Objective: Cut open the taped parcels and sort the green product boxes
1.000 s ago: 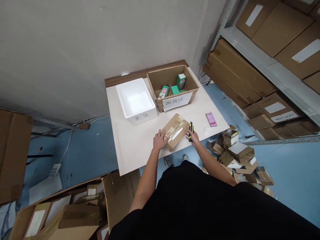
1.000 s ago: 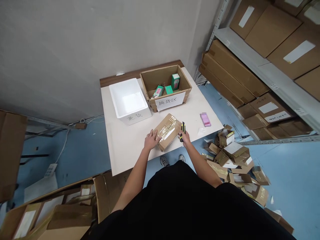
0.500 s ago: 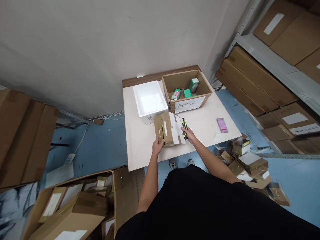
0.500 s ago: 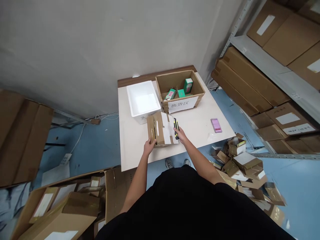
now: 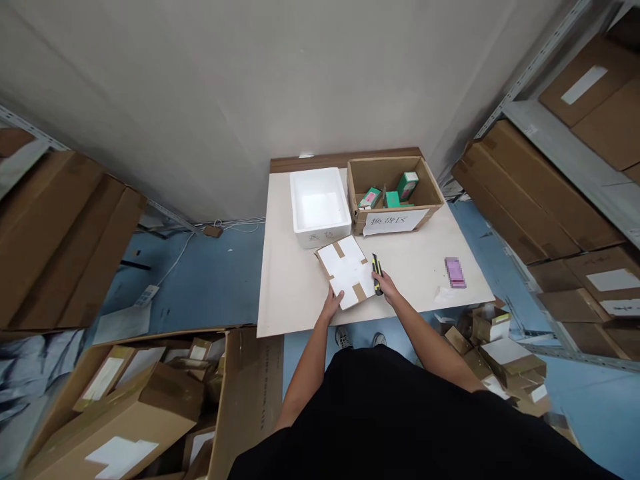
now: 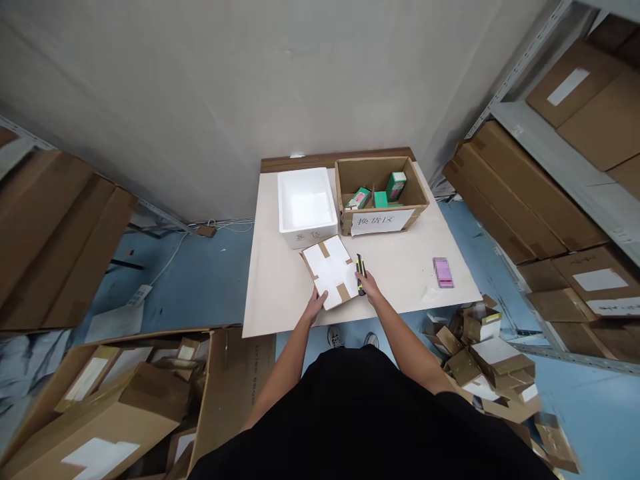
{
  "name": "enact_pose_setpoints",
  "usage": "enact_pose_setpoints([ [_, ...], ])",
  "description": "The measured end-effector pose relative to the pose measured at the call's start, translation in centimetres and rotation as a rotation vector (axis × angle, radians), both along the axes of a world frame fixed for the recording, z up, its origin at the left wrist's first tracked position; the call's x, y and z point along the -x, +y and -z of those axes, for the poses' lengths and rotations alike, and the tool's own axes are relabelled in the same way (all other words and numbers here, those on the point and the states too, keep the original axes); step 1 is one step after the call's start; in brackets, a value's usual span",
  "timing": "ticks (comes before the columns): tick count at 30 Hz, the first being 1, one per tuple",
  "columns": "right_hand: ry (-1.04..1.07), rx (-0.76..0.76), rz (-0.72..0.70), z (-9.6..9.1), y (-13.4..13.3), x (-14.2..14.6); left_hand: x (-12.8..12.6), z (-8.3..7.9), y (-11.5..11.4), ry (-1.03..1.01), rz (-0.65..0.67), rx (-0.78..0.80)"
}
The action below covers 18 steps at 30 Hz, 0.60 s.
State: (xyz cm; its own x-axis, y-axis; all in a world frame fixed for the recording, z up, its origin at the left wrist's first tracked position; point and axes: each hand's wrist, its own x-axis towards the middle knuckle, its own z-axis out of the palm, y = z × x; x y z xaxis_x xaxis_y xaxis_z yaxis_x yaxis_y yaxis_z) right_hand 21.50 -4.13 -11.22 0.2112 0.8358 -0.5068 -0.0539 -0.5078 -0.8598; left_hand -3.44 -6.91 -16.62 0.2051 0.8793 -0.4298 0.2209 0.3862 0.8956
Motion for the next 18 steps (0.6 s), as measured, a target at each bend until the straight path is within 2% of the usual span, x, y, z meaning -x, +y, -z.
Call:
enact_pose_setpoints([
  [2, 0.001, -0.071, 0.037, -1.5, -0.4, -1.9, -2.5, 0.5, -0.5, -0.126, -0.004, 0.038],
  [4, -0.018, -0.14, 0.042, -2.7, -1.0, -3.0, -5.0, 1.0, -1.1, -0.146, 0.011, 0.111],
  [6, -0.038, -0.162, 0.006, -3.3, -1.7, -2.8, -7.1, 1.3, -1.6, -0.014, 0.025, 0.18],
  [8, -0.032, -0.13, -0.044, -3.1, -2.4, -1.9, -8.3, 1.3, -1.6, 0.149, 0.013, 0.205],
  [10, -0.031, -0.084, -0.081, -2.4, -3.2, -0.8, -8.0, 1.0, -0.9, 0.248, -0.036, 0.185],
  [13, -0.095, -0.074, -0.132, -1.2, -4.3, -0.3, -5.8, -0.1, 0.9, 0.352, -0.17, 0.115],
  [14, -0.127, -0.09, -0.149, -1.0, -4.4, -0.4, -5.0, -0.7, 1.6, 0.399, -0.225, 0.069],
  [15, -0.151, -0.108, -0.163, -0.9, -4.2, -0.6, -4.3, -1.3, 2.3, 0.509, -0.25, -0.046],
  [16, -0.164, -0.121, -0.176, -0.8, -3.8, -0.9, -3.9, -2.0, 3.0, 0.6, -0.204, -0.162],
  [18, -0.15, -0.112, -0.235, -1.1, -2.3, -1.1, -3.8, -3.4, 4.5, 0.69, 0.019, -0.319],
])
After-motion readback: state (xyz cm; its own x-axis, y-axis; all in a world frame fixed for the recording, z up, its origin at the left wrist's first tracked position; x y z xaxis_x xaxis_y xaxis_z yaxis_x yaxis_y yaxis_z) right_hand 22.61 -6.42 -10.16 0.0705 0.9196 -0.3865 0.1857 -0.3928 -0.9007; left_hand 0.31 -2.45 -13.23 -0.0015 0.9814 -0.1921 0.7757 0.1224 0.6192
